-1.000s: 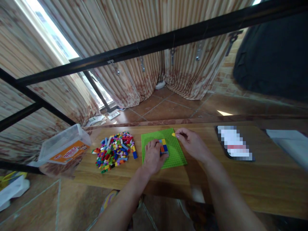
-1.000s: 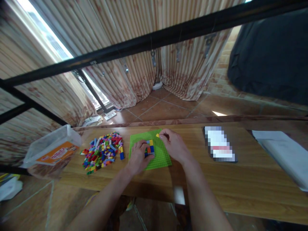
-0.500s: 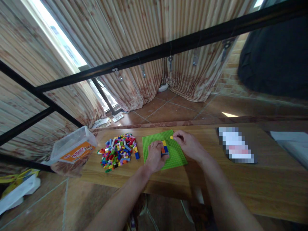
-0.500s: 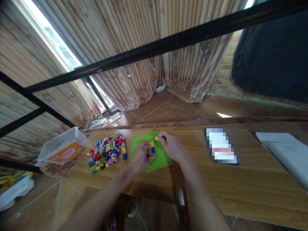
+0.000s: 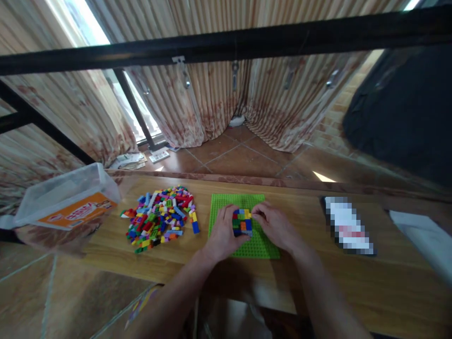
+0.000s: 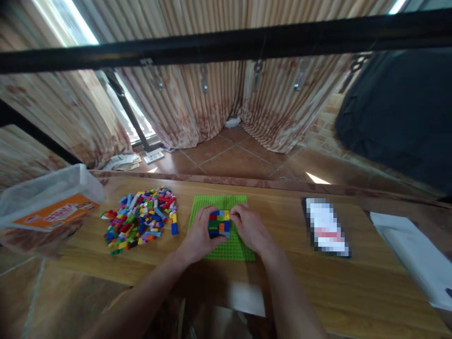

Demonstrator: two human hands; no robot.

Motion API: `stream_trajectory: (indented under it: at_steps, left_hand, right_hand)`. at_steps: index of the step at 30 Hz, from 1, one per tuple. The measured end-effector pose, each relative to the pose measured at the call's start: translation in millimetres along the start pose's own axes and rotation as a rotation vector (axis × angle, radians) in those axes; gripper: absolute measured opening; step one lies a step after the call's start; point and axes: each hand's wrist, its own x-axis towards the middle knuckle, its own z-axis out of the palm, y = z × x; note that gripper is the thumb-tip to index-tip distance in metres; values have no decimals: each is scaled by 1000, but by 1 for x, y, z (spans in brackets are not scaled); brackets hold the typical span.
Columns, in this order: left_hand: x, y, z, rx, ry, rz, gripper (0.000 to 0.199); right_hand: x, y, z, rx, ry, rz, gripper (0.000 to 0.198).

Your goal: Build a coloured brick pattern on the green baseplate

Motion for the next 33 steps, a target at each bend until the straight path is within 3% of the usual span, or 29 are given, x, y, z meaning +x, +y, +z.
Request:
stream_trajectory:
  at_steps: [24, 33]
  left_hand:
    - [6, -4, 4, -54, -17, 58, 67]
    - [6, -4, 4, -41, -17, 73, 64]
  right_hand:
    - [6, -5, 18, -221, -41, -118, 18]
    - [5, -8, 19, -171, -33, -71, 17]
